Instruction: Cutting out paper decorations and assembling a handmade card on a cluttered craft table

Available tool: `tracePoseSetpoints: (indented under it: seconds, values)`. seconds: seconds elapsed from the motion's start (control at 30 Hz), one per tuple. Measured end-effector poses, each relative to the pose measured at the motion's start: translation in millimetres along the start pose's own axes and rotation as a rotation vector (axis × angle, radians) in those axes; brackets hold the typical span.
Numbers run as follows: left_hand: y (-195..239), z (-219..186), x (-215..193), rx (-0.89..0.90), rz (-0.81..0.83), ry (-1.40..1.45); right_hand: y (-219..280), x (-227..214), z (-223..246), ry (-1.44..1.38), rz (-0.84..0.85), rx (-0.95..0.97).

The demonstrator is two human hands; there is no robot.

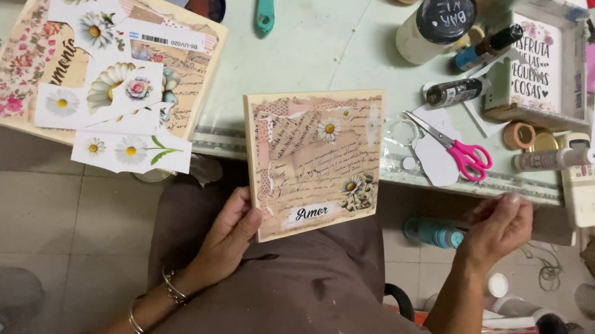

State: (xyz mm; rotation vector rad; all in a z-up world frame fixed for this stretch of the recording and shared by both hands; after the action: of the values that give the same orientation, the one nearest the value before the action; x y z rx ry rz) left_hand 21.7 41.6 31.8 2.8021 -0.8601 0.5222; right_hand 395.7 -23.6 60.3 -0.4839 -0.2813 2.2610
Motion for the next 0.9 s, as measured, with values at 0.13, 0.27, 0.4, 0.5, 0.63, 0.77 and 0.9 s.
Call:
tracePoseSetpoints:
  seconds: [0.13,0.27,0.4,0.5,0.63,0.77,0.9]
  values:
    - [-1.0,0.4,4.7,0.01,0.004,0.201,11.1,25.3,22.9,-0.005,0.097,-0.007]
    - [-3.1,-11.3,9.6,0.109,-0.034,0.277,33.7,57.4,42.8,-0.023,0.323,-0.002]
    - [2.0,-6.3,10.1,0.053,0.026,0.322,68.9,95.4,55.4,-0.278,0.688,0.415]
    - [2.0,-4.0,9.4,0.037,0.015,0.344,86.3,110.3,66.3,-0.441,0.816,0.464]
    - [1.3,4.1,5.9,0.006,-0.006,0.364,95.7,115.0,55.4,-0.62,0.713,0.492]
    - [-4.4,20.3,-1.5,-0.014,-0.004,0.352,99.3,112.6,37.4,-0.638,0.619,0.498]
    - [-6.9,26.4,-8.3,-0.112,-0.018,0.195,102.9,111.1,28.1,-0.61,0.562,0.548]
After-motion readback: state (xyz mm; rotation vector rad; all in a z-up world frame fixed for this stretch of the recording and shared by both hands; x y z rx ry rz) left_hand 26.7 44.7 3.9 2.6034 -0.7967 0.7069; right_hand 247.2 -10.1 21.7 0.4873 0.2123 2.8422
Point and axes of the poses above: each hand's wrist, its own y-axis away from the middle knuckle, its own x-axis out of the palm, z = x × y, the point moved 5 cm from there along -y, towards the middle knuckle, and after that the axes turned 7 degrees about z, right-handed, at the moved point
